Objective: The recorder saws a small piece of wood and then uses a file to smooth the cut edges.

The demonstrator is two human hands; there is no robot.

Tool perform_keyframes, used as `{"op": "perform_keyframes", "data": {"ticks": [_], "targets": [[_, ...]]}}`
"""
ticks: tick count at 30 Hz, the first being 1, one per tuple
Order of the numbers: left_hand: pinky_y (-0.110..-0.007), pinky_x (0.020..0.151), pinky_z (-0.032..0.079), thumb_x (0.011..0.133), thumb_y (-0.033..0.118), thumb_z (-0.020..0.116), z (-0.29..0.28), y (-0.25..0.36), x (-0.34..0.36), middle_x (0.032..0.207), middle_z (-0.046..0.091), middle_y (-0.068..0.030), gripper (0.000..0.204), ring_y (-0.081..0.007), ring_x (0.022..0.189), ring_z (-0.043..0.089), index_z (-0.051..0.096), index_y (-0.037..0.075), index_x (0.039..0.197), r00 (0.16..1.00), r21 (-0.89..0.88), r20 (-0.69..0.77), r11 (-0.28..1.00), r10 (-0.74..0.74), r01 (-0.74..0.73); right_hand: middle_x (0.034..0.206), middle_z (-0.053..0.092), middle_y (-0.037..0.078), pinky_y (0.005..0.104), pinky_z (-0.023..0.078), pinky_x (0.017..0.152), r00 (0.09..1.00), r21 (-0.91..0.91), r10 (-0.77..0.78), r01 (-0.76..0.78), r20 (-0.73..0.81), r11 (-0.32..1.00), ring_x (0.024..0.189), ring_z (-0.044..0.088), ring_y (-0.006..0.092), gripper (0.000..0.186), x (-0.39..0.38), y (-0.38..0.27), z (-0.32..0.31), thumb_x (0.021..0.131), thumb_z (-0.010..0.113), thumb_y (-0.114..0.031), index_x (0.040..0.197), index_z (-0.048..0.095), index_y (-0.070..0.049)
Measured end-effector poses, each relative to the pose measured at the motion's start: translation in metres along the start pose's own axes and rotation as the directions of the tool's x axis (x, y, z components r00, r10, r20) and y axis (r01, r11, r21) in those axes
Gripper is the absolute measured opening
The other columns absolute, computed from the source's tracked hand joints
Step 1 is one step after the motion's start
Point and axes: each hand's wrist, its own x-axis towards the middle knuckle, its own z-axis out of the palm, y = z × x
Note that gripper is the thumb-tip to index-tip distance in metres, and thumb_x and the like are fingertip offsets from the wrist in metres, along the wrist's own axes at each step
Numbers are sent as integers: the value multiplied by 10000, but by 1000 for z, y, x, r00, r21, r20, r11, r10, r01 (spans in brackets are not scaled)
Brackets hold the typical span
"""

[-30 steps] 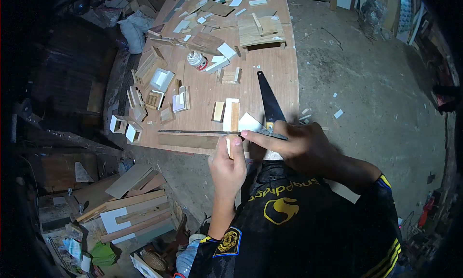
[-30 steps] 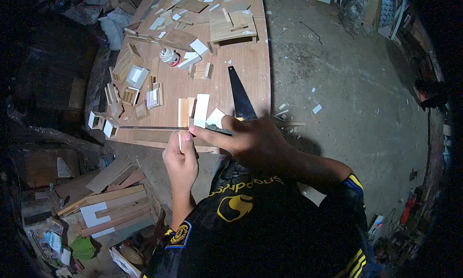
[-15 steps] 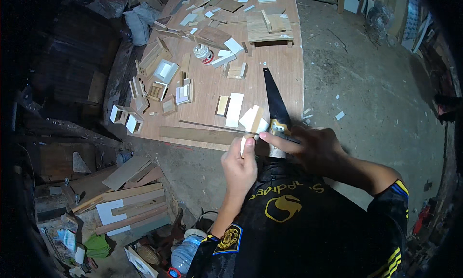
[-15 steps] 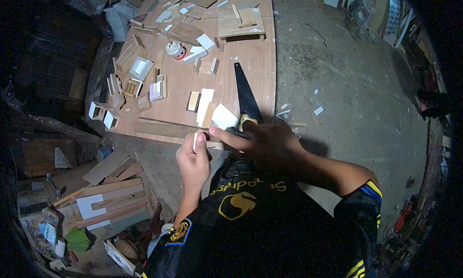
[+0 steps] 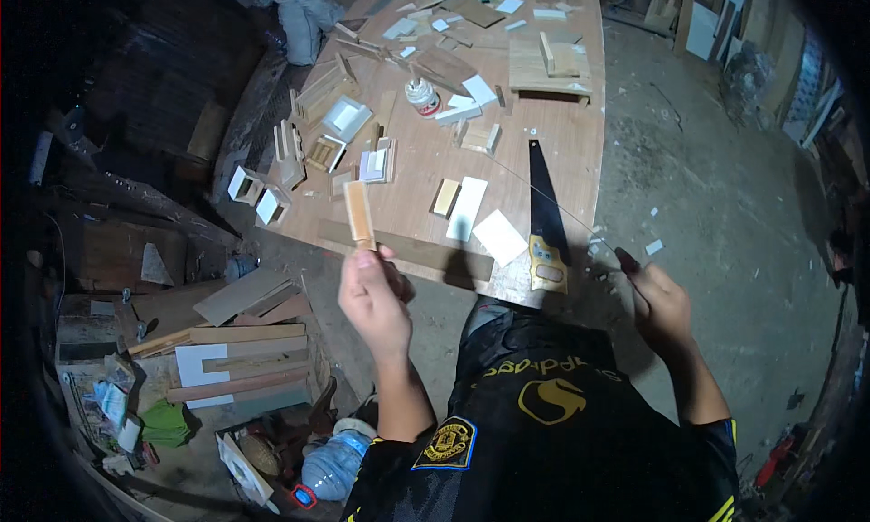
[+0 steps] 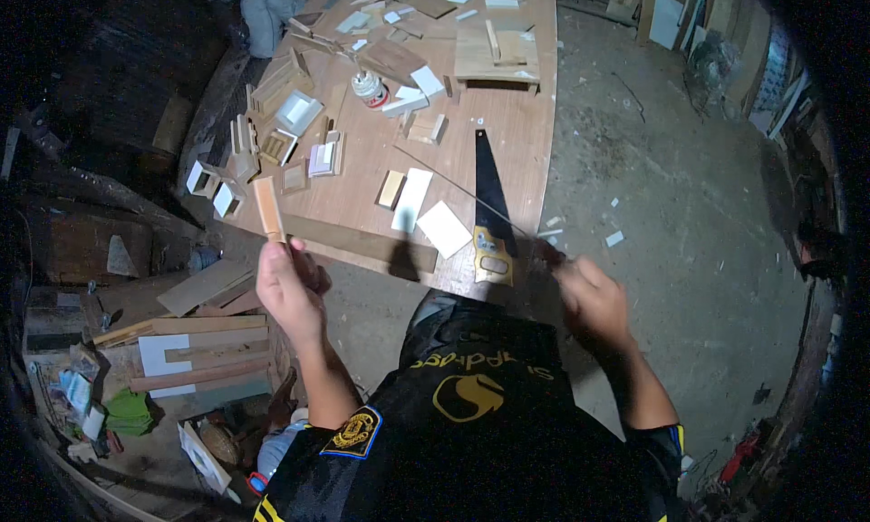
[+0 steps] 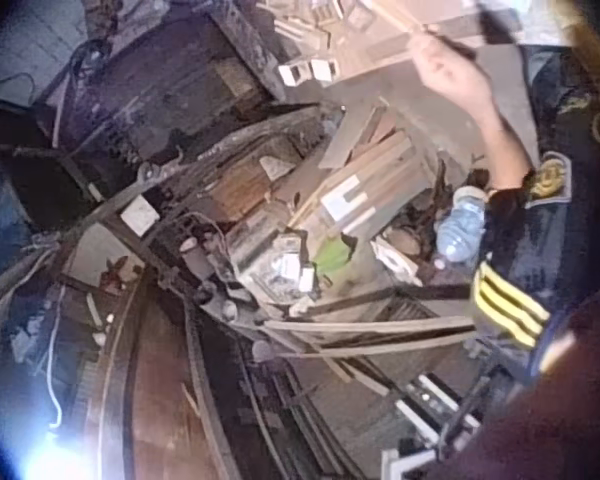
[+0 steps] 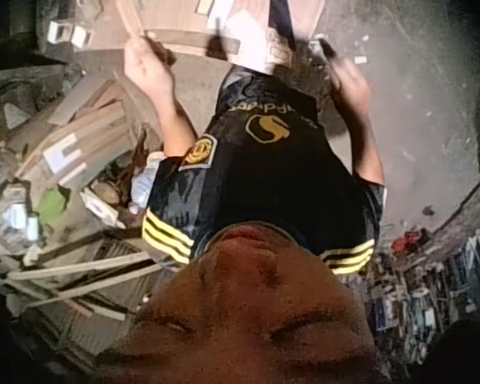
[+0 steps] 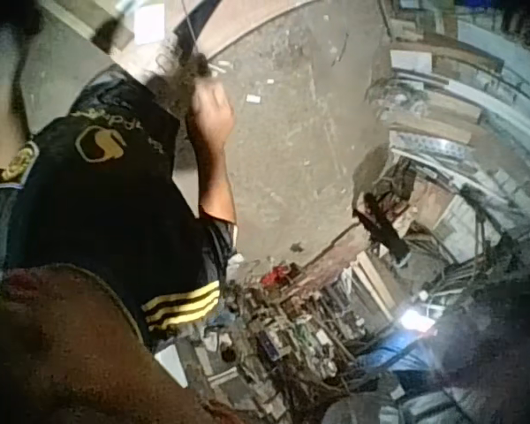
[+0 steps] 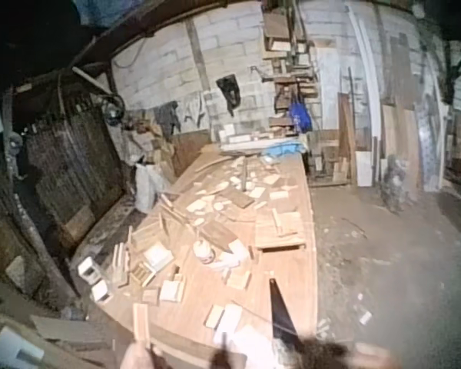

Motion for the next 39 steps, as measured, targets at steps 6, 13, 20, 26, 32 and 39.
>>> {"op": "perform_keyframes", "data": {"ticks": [6,13,20,26,32,39], "targets": [[-210,427,249,1028,327,479,17,4,-13,593,377,57,343,-29,476,310,567,1,965,983,205,77,962,167,-180,733,554,75,329,499,507,972,45,-205,212,-117,976,579,579,202,464,50,-71,-22,809,626,28,1244,636,-133],[-193,469,277,1026,326,479,29,13,-25,620,448,47,362,-19,516,382,583,-18,979,952,329,103,893,289,-307,721,548,25,302,503,470,892,79,-450,451,-37,889,556,567,133,610,74,-95,-21,777,668,-1,1308,587,-289],[-193,485,296,1023,324,488,25,12,-32,629,463,46,356,-24,538,404,587,-17,989,945,327,67,887,321,-325,683,507,-1,315,507,466,849,45,-527,528,-45,848,532,549,155,813,87,-100,-14,695,694,-10,1386,486,-384],[-190,492,308,1017,313,504,27,14,-35,646,470,46,349,-21,557,412,591,-25,1030,976,258,70,941,207,-218,682,515,3,312,487,455,848,33,-530,530,-26,847,532,549,157,799,86,-99,-15,692,689,-8,1377,502,-374],[-188,484,300,1016,294,509,28,4,-34,675,469,50,325,-20,544,399,556,-13,1113,972,242,109,943,209,-230,674,513,2,311,474,453,858,50,-511,513,-50,857,518,542,157,783,85,-96,-19,689,688,-10,1367,522,-364],[-228,458,273,1050,333,391,33,9,-34,675,391,17,377,-59,511,305,480,-12,1175,972,-236,232,967,-38,94,648,463,2,304,449,439,885,1,-466,466,6,885,482,478,151,712,82,-88,-23,718,678,-21,1341,564,-346]]}}
